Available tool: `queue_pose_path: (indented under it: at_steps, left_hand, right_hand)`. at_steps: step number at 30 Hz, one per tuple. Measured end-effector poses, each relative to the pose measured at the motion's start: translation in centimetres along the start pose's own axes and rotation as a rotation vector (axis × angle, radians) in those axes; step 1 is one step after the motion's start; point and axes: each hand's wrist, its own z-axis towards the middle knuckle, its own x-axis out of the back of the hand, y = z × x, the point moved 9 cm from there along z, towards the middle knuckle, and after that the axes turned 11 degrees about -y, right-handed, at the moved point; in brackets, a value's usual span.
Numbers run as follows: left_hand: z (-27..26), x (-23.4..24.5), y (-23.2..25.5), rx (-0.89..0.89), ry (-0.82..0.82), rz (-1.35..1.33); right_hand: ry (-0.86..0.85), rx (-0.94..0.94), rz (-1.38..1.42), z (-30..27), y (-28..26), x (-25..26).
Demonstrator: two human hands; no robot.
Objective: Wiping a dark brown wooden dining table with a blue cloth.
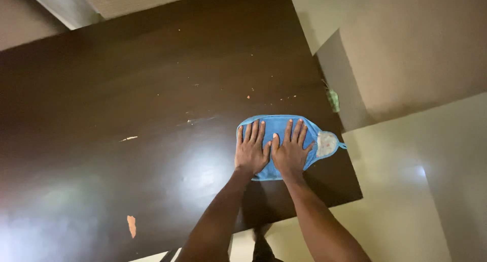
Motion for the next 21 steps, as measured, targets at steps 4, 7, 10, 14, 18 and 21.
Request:
queue_pose_path:
  at_steps: [4,7,10,14,18,21]
  left_hand:
    - [1.7,-0.3,0.1,0.047,-0.057,-0.067]
    - [3.5,0.7,0.4,0.028,0.012,-0.028]
    - [5.4,1.1,0.1,0.062,-0.038,-0.084]
    - [7.6,1.3,-0.4,0.076,0.013,-0.076]
    - [10.3,1.4,-1.0,0.085,0.057,-0.085]
    - [12.5,1.8,-2.1,0.100,0.070,-0.084]
  right_hand:
    - [0.013,0.027,0.004,2.0,0.8,-0.2]
    - [0.029,0.062,-0.025,3.9,0.9,0.4]
    - [0.039,0.079,0.007,5.8,0.9,1.0]
    - [0.035,0.097,-0.042,8.2,0.1,1.7]
    - [0.046,0.100,-0.041,11.6,-0.1,2.1]
    - [0.072,0.114,-0.049,14.1,-0.8,2.4]
